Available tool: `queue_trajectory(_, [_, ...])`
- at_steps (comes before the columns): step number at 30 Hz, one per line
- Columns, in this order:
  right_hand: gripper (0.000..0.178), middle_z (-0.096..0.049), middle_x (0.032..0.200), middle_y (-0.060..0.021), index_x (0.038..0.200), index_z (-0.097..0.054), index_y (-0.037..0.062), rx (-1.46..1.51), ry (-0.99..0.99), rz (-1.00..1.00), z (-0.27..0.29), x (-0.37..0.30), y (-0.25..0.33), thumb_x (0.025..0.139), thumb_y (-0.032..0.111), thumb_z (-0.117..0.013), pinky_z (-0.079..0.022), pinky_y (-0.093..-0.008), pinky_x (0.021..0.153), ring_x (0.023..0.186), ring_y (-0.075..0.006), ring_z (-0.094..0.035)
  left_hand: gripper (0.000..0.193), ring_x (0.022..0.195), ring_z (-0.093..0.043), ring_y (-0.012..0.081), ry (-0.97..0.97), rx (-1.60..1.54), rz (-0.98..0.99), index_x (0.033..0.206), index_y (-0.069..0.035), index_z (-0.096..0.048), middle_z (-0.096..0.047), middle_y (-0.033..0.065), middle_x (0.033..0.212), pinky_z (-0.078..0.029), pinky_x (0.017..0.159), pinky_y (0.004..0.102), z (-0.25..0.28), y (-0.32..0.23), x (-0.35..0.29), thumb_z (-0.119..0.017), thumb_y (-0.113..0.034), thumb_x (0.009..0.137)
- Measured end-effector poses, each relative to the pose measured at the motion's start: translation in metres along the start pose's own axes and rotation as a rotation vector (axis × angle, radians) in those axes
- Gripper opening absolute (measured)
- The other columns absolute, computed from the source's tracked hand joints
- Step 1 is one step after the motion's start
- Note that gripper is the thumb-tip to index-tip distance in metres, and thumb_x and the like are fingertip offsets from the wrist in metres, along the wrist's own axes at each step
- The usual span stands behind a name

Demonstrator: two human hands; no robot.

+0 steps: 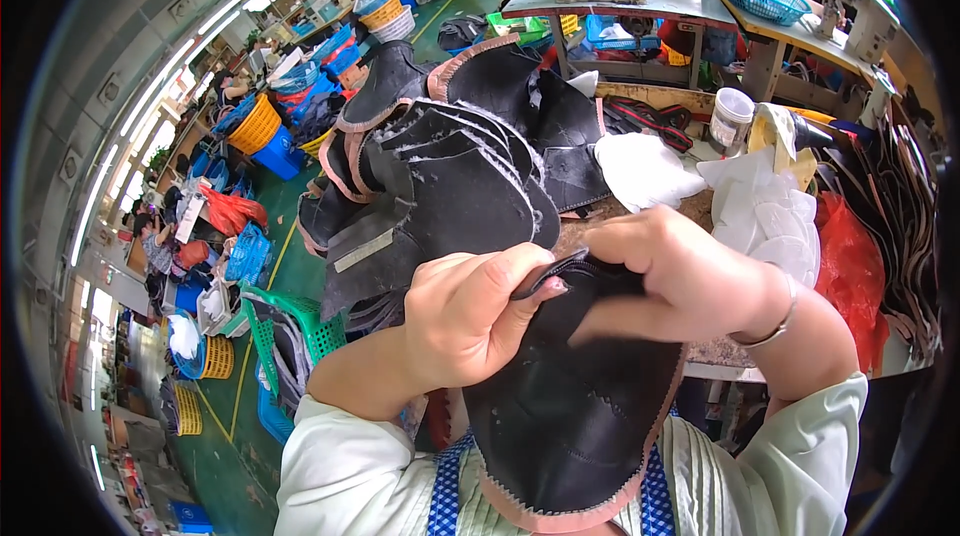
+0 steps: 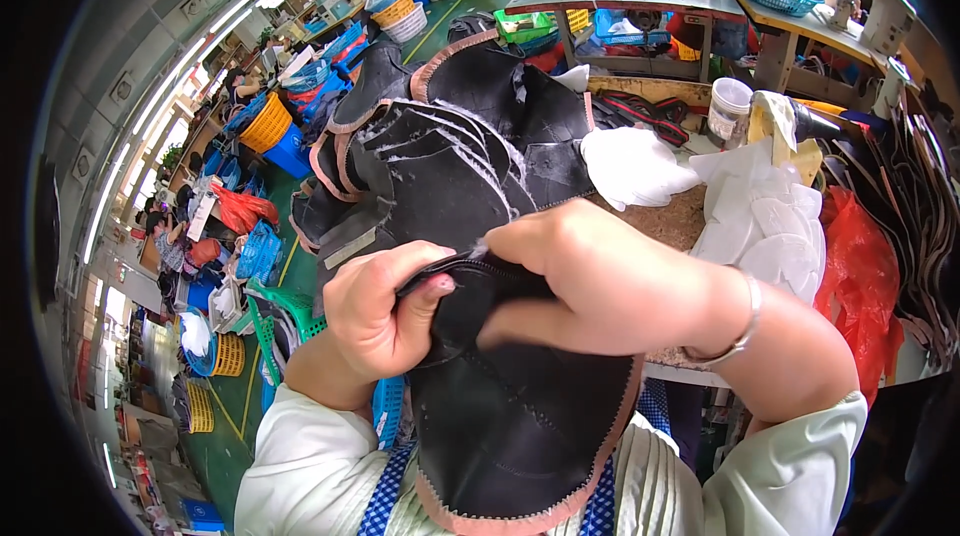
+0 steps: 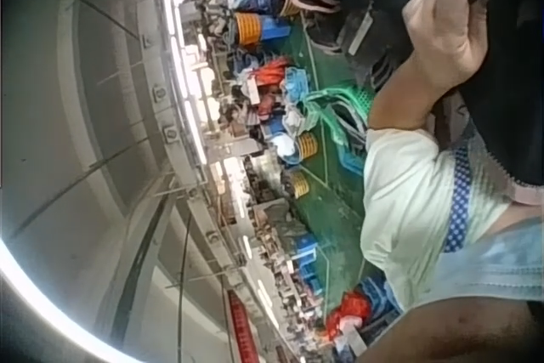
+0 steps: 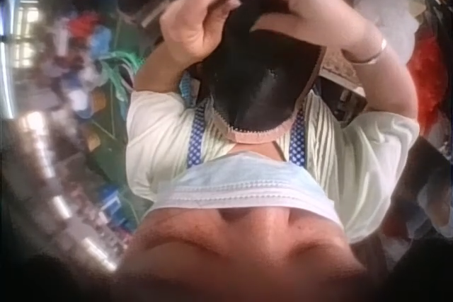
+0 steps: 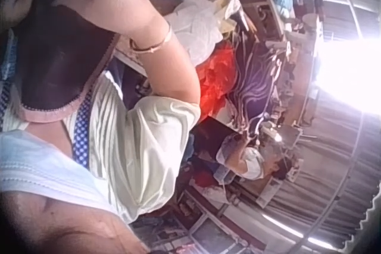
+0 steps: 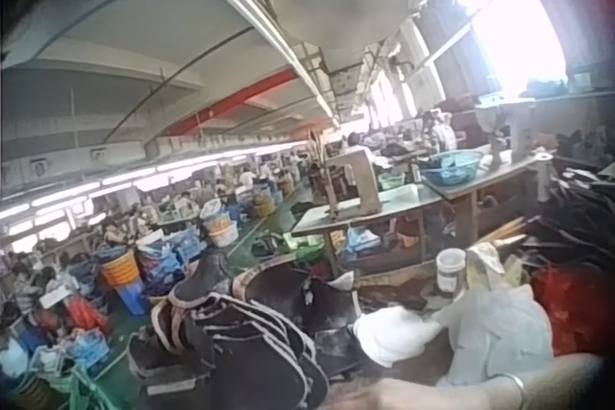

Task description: Manually aligning and assembling shoe upper components and linings at a factory workbench.

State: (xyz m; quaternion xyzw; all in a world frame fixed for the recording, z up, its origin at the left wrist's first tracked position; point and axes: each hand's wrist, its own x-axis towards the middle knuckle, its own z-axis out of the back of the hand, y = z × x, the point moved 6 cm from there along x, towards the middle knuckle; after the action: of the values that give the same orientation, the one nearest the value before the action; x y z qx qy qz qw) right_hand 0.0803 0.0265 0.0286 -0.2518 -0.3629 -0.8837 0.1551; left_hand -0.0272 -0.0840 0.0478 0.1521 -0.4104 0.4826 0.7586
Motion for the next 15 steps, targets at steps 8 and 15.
queue_trajectory(8, [0.015, -0.069, 0.095, 0.0005, 0.106, -0.067, -0.0026, 0.534, -0.436, -0.416, -0.005, -0.031, -0.041, 0.093, 0.002, -0.062, -0.05, -0.0231, 0.08, 0.088, -0.004, -0.058, 0.036, 0.09, -0.059, 0.0072, 0.404, -1.256, 0.726, 0.107, 0.004, -0.065, -0.068, 0.0019, 0.098, -0.05, 0.078, 0.0265, -0.046, 0.066, -0.031, -0.081, -0.011, 0.079])
queue_trajectory(15, [0.015, -0.064, 0.083, 0.0022, 0.091, -0.065, 0.0012, 0.384, -0.15, -0.652, 0.046, -0.074, -0.071, 0.079, -0.005, -0.069, -0.047, -0.0241, 0.068, 0.076, -0.0057, -0.058, 0.015, 0.069, -0.057, 0.0066, 0.715, -0.69, 0.469, 0.089, -0.001, -0.068, -0.063, -0.0012, 0.075, -0.046, 0.061, 0.0259, -0.031, 0.095, -0.04, -0.077, -0.007, 0.078])
